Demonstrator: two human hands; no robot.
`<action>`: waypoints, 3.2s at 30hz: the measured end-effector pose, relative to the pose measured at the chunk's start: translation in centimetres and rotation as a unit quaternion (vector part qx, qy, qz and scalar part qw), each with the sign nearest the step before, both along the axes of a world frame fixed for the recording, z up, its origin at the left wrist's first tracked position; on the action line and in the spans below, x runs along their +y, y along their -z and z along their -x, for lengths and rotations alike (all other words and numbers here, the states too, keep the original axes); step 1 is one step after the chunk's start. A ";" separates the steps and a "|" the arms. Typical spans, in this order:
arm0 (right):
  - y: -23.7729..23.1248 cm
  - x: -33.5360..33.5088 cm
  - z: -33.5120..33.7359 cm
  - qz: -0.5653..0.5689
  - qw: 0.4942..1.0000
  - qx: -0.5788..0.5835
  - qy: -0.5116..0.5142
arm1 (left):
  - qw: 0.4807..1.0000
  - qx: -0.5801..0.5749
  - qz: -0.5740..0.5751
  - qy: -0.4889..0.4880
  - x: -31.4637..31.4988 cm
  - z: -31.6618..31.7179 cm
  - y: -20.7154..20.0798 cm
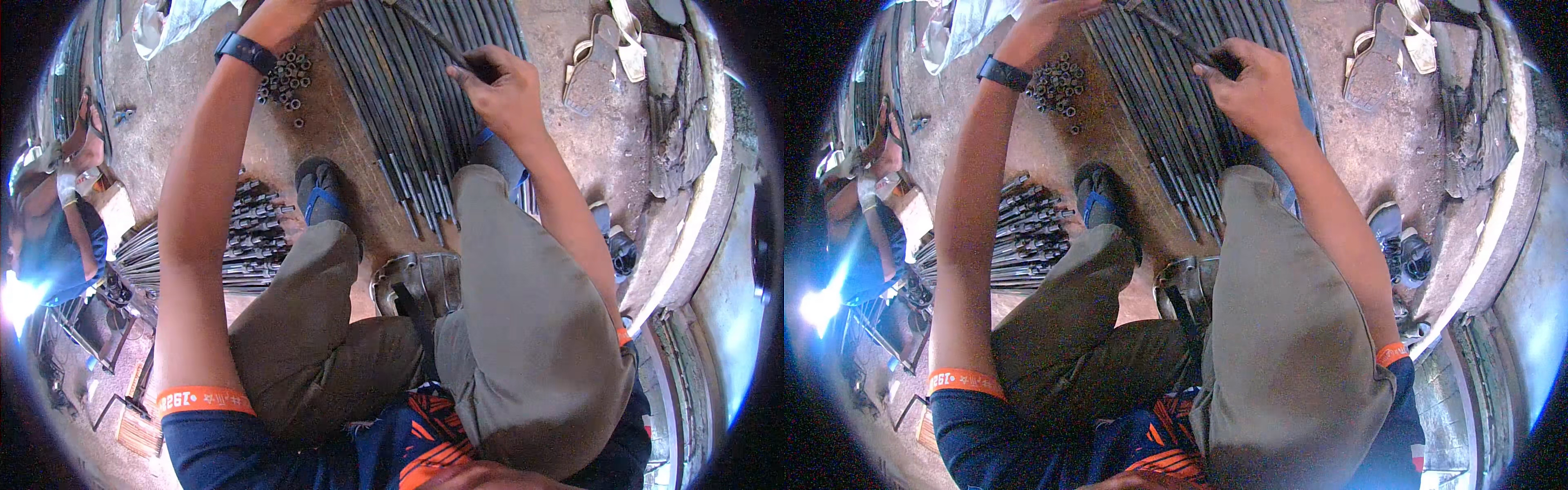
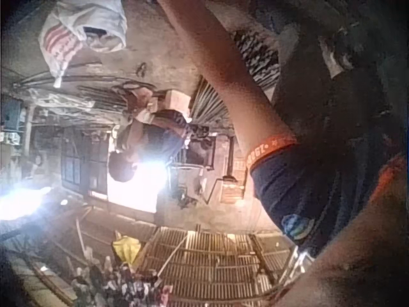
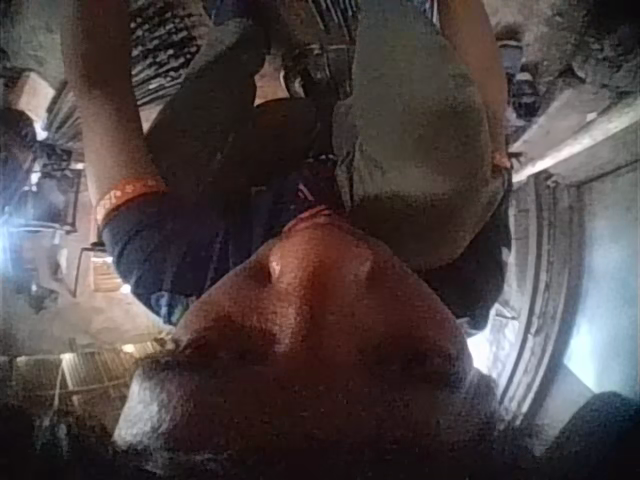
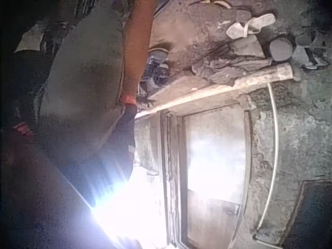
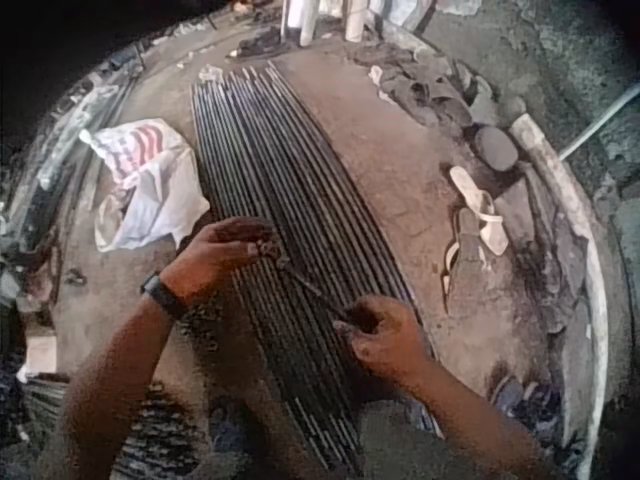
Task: Screwing metal nuts onto the ends of long threaded metal rods in a workshop.
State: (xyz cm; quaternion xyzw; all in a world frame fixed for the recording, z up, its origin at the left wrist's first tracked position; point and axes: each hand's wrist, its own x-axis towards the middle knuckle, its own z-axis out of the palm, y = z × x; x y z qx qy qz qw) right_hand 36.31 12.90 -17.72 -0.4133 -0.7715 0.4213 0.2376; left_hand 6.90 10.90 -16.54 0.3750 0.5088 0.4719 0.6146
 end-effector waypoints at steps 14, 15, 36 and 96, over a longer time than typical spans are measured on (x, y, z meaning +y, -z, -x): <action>0.0 0.0 0.0 0.002 1.000 -0.011 0.000 | 0.996 -0.020 0.038 -0.083 0.6 -2.0 0.3; 0.2 0.0 -0.1 0.007 1.000 -0.005 0.000 | 0.995 -0.069 -0.037 -0.055 0.5 -2.0 0.2; 0.4 0.3 -0.5 -0.001 1.000 -0.017 0.011 | 0.967 0.038 0.110 -0.228 0.2 -5.1 -2.6; -0.2 0.2 -0.1 -0.036 0.999 -0.001 0.010 | 0.980 -0.056 0.120 -0.150 0.1 -3.9 0.1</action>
